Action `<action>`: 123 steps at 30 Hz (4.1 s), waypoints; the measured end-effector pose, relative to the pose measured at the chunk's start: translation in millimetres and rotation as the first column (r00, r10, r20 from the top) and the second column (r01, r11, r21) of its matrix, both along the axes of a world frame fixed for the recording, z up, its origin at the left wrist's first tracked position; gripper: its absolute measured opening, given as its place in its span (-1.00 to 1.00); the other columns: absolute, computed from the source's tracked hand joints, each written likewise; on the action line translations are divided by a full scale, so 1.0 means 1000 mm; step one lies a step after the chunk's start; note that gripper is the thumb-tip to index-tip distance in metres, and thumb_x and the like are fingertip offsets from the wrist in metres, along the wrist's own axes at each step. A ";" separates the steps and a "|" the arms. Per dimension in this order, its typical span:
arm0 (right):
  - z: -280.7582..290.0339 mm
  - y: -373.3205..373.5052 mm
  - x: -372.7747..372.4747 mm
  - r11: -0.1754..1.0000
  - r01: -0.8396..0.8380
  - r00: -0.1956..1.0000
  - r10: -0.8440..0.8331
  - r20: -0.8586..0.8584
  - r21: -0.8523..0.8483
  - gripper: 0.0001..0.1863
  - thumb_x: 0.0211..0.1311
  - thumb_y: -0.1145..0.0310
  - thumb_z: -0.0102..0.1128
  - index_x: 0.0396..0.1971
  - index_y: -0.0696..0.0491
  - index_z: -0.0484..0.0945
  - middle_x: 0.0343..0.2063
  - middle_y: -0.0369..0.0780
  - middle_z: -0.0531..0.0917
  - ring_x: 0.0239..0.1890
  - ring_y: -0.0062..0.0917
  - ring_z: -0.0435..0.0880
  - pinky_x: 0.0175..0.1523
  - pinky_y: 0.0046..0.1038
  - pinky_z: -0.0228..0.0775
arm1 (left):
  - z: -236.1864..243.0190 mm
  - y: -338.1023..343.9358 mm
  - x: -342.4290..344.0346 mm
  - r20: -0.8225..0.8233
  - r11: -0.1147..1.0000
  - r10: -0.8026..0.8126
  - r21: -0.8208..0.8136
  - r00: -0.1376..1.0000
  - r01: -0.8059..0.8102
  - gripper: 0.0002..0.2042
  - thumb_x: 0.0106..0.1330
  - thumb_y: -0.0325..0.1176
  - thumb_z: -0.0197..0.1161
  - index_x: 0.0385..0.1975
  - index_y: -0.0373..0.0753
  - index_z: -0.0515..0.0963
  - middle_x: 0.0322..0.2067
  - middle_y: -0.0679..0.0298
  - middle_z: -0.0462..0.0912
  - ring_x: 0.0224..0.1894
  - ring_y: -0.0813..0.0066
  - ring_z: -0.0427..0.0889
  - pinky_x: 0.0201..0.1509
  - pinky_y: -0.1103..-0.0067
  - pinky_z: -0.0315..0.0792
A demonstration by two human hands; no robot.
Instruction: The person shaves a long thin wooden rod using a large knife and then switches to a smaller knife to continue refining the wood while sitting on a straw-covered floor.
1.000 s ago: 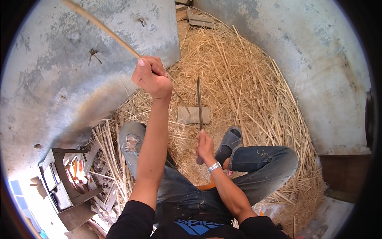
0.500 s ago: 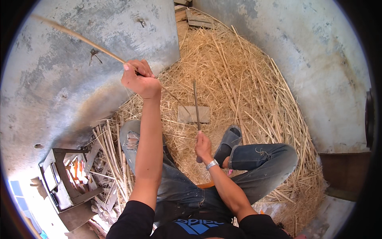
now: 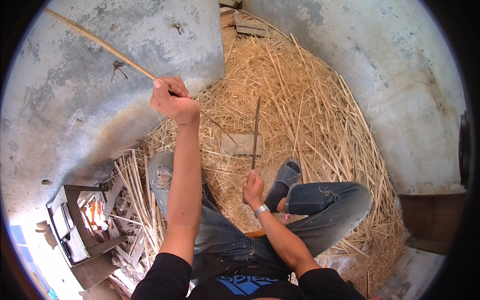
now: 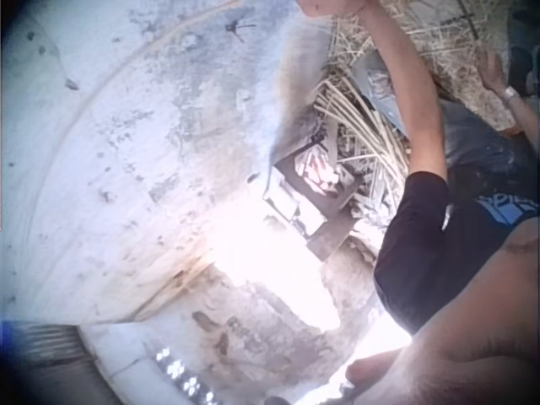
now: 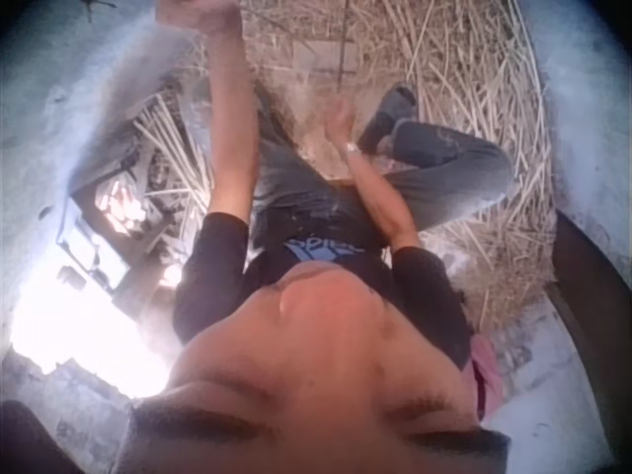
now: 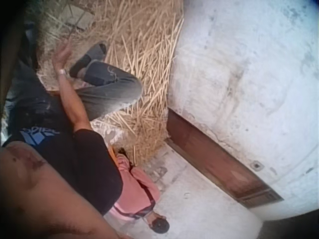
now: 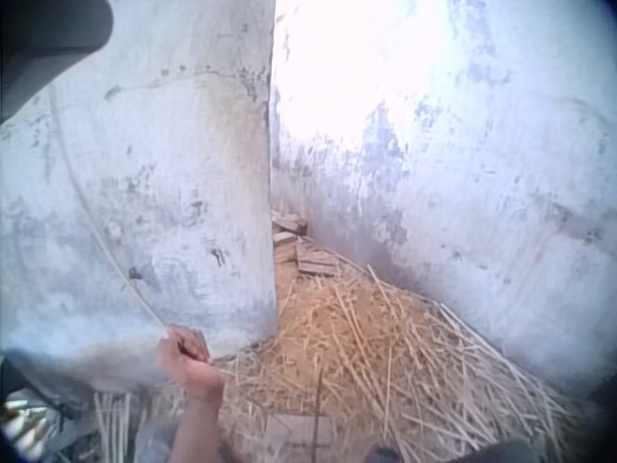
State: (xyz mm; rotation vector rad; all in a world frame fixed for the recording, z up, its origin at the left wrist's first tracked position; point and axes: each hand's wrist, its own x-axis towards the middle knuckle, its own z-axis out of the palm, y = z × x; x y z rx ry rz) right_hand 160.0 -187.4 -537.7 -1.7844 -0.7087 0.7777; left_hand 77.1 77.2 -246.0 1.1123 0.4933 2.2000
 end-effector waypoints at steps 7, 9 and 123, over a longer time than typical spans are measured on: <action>-0.065 -0.058 -0.025 0.951 -0.137 0.980 0.170 0.101 -0.276 -0.42 0.62 -0.01 -0.21 -0.47 0.17 0.47 -0.67 -0.06 0.56 -0.63 -0.22 0.58 -0.46 -0.22 0.40 | 0.007 0.004 0.001 0.006 0.999 0.006 -0.035 1.000 -0.006 -0.47 0.58 -0.05 -0.06 -0.69 -0.20 0.24 -0.76 0.36 0.17 -0.77 0.61 0.08 -0.68 0.59 -0.03; -0.046 -0.055 -0.029 0.908 -0.194 0.977 0.147 -0.151 -0.372 -0.42 0.62 0.01 -0.21 -0.47 0.20 0.48 -0.62 0.00 0.59 -0.54 -0.13 0.62 -0.36 -0.17 0.43 | 0.000 0.001 -0.011 -0.031 0.999 0.018 -0.036 0.999 -0.020 -0.48 0.57 -0.05 -0.06 -0.69 -0.19 0.23 -0.75 0.37 0.16 -0.76 0.62 0.07 -0.67 0.59 -0.03; 0.109 0.002 -0.017 0.956 -0.212 0.924 0.128 -0.361 -0.202 -0.49 0.62 -0.01 -0.17 -0.42 0.09 0.45 -0.75 -0.31 0.40 -0.75 -0.58 0.44 -0.63 -0.39 0.28 | -0.026 -0.046 0.037 -0.046 0.897 -0.387 -0.249 0.921 0.364 -0.42 0.63 0.05 -0.03 -0.67 -0.10 0.09 -0.71 0.48 0.05 -0.69 0.70 -0.08 -0.63 0.61 -0.11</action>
